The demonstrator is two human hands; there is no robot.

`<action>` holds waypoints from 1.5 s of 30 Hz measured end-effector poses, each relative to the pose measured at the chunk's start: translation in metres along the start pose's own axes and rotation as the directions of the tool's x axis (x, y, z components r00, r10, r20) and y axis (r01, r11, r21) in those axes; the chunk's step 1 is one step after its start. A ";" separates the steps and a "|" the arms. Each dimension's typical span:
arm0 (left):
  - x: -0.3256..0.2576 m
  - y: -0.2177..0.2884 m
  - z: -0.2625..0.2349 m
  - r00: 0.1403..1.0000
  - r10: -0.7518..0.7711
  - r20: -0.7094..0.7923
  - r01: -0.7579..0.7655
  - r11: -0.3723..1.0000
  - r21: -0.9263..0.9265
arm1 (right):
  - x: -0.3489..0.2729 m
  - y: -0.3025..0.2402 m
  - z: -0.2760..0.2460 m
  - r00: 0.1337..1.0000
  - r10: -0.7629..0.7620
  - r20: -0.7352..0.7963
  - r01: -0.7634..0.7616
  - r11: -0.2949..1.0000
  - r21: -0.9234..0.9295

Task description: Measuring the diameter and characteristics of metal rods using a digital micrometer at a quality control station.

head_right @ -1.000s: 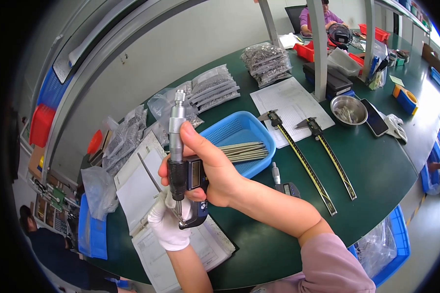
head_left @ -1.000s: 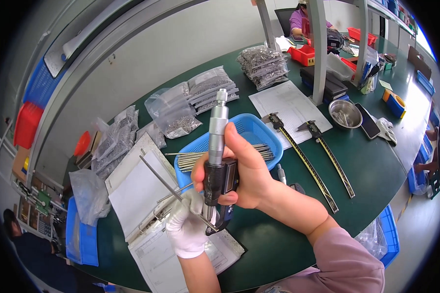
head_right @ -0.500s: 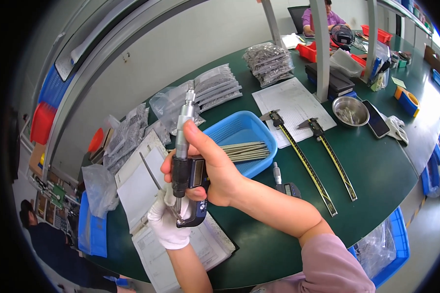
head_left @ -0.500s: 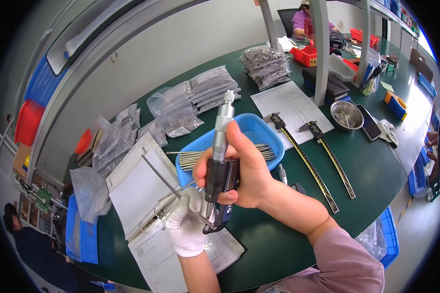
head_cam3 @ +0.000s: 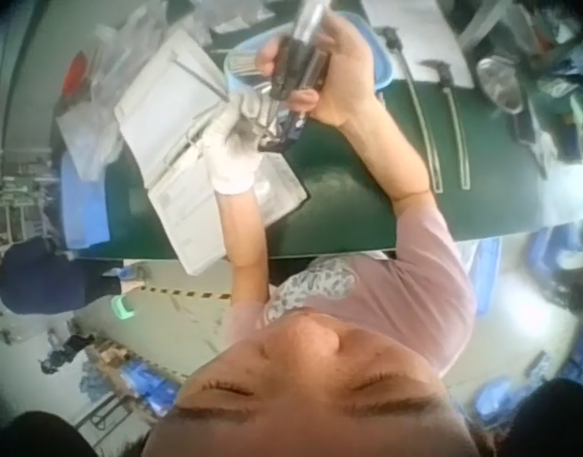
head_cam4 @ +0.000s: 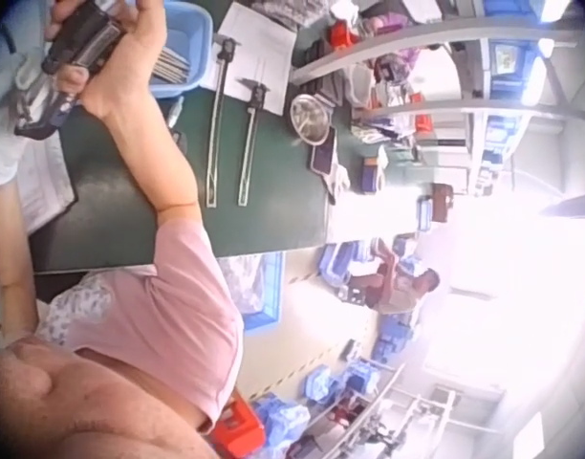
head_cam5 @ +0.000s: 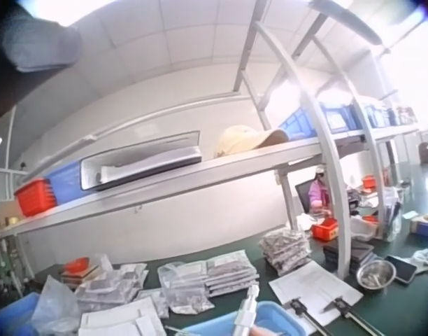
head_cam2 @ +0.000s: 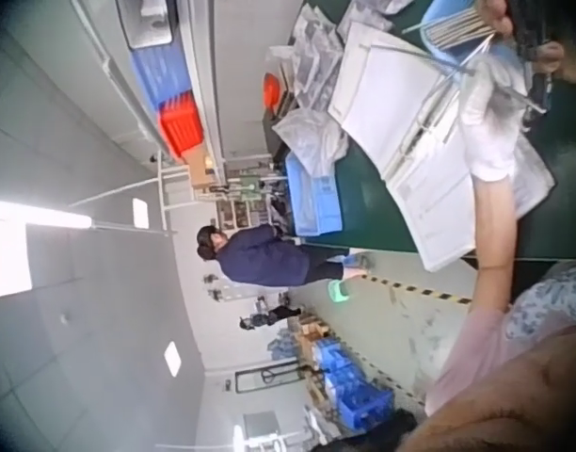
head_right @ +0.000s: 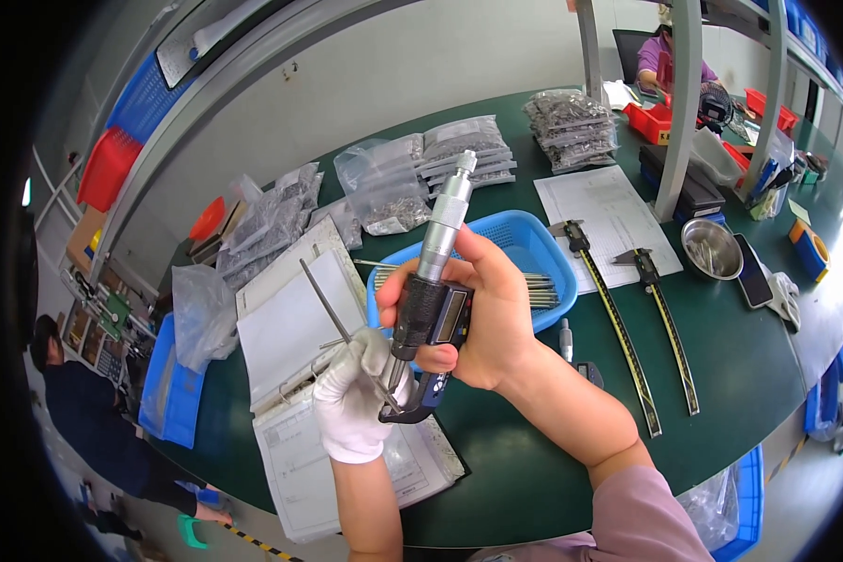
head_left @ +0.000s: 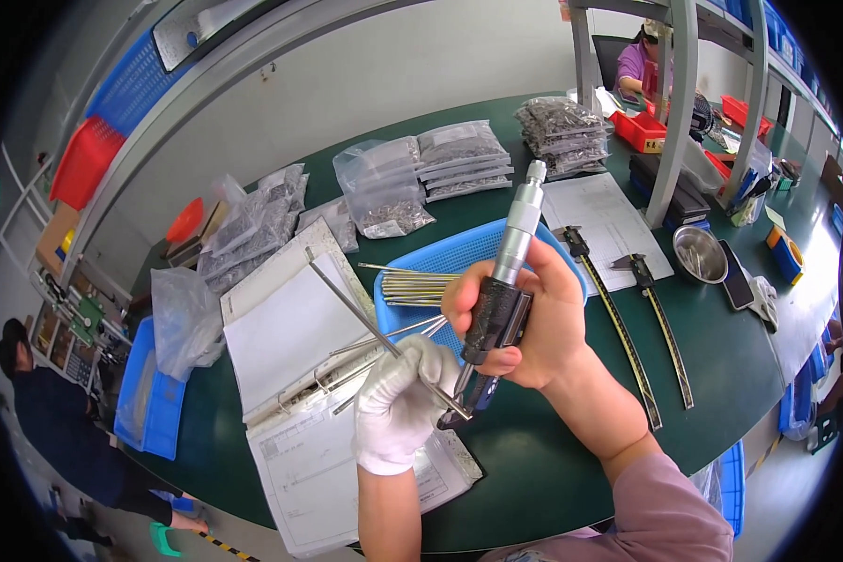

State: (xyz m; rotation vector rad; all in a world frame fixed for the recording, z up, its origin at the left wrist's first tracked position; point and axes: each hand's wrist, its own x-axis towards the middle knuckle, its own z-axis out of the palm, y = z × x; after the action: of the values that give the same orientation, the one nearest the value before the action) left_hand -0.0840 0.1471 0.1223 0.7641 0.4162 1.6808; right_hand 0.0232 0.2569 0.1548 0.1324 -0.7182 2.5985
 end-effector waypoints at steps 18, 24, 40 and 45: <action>0.003 -0.008 0.002 0.994 0.012 -0.105 -0.010 1.000 0.012 | -0.002 0.001 -0.008 0.992 -0.096 0.077 0.106 0.985 -0.133; 0.004 -0.009 0.001 0.992 0.031 -0.120 -0.048 0.989 -0.137 | -0.004 -0.001 -0.005 0.999 -0.028 0.017 0.030 0.986 -0.162; 0.003 -0.006 -0.002 0.995 -0.004 -0.103 -0.009 0.992 -0.128 | -0.001 0.002 -0.001 0.998 -0.064 -0.015 0.062 0.990 -0.125; 0.002 -0.003 -0.003 0.999 -0.005 -0.052 0.002 0.998 -0.055 | 0.000 0.003 0.003 0.997 -0.052 -0.061 0.046 0.995 -0.090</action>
State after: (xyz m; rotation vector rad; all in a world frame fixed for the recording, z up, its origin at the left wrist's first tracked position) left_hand -0.0840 0.1498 0.1183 0.6798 0.4057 1.7050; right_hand 0.0223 0.2534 0.1559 0.0398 -0.7964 2.5078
